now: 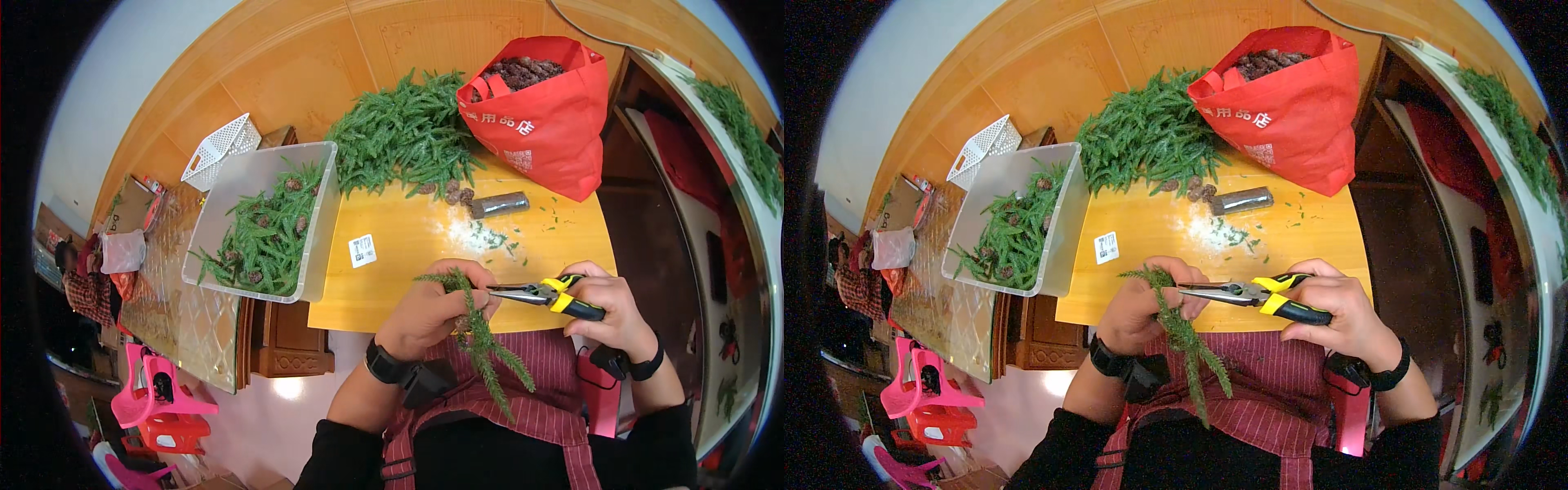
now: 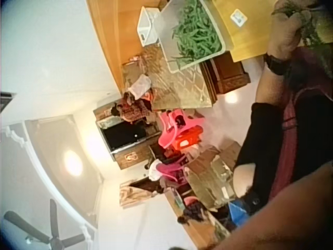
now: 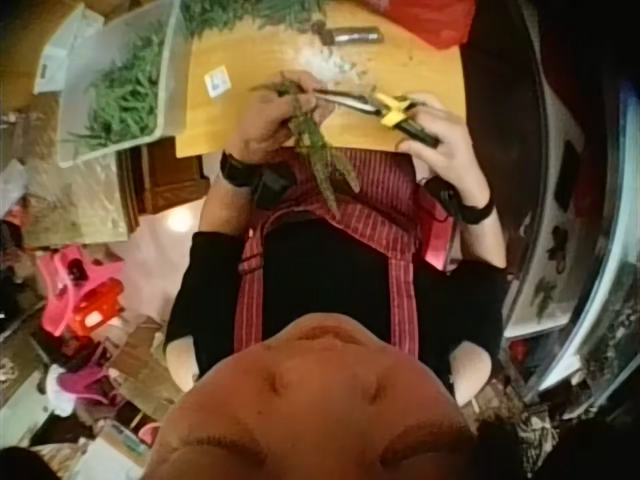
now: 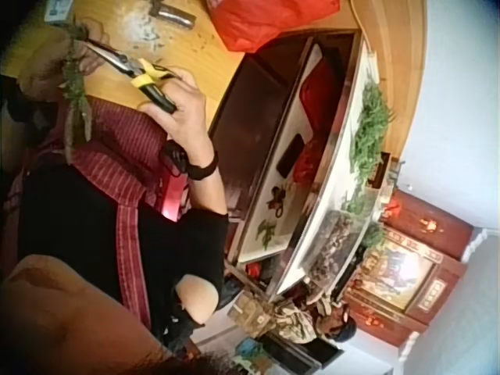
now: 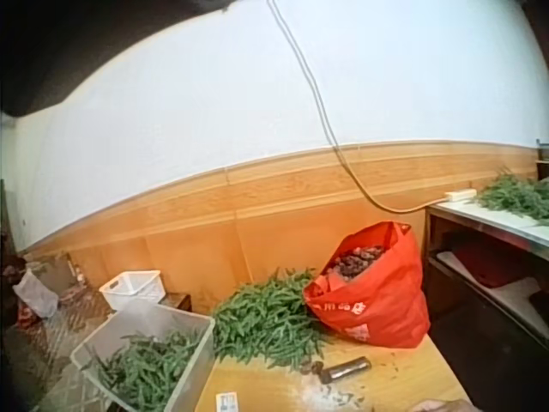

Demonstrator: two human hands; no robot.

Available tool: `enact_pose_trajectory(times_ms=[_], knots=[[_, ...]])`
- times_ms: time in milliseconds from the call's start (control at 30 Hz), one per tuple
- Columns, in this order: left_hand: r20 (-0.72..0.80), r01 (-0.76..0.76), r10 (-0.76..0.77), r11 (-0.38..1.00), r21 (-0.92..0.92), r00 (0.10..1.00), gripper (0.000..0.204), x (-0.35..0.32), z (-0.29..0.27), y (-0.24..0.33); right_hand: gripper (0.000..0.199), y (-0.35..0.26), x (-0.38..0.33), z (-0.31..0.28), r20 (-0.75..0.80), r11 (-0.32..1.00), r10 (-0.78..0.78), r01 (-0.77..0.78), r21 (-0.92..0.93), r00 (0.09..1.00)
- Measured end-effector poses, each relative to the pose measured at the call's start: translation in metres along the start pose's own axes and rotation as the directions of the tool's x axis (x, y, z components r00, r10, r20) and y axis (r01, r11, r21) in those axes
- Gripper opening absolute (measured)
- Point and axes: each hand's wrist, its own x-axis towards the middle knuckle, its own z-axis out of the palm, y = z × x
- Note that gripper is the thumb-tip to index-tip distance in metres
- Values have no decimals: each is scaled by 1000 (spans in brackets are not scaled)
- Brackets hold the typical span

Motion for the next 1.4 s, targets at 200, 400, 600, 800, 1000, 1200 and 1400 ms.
enact_pose_trajectory(times_ms=[200,400,600,800,1000,1200,1400], knots=[[-107,-132,252,769,626,962,7,3,15,18,30,1,-8,-1,-51,994,51,-55,-92,997],[209,-316,579,89,944,788,7,6,14,16,38,-11,-14,7,-71,978,177,-183,-95,982],[-176,-98,205,873,479,963,3,0,13,13,42,-3,-9,5,-62,996,41,-46,-76,997],[-115,19,-3,991,136,993,11,1,6,5,42,-3,-4,1,-3,998,54,-54,-14,999],[15,20,-20,1000,-5,1000,18,3,3,-7,33,2,-1,6,18,992,35,-37,123,999],[51,17,-16,999,-27,999,18,2,6,-5,30,6,2,10,25,984,-38,33,178,999],[-153,49,-7,961,271,988,12,1,5,13,35,4,-7,7,-25,987,158,-158,0,987]])
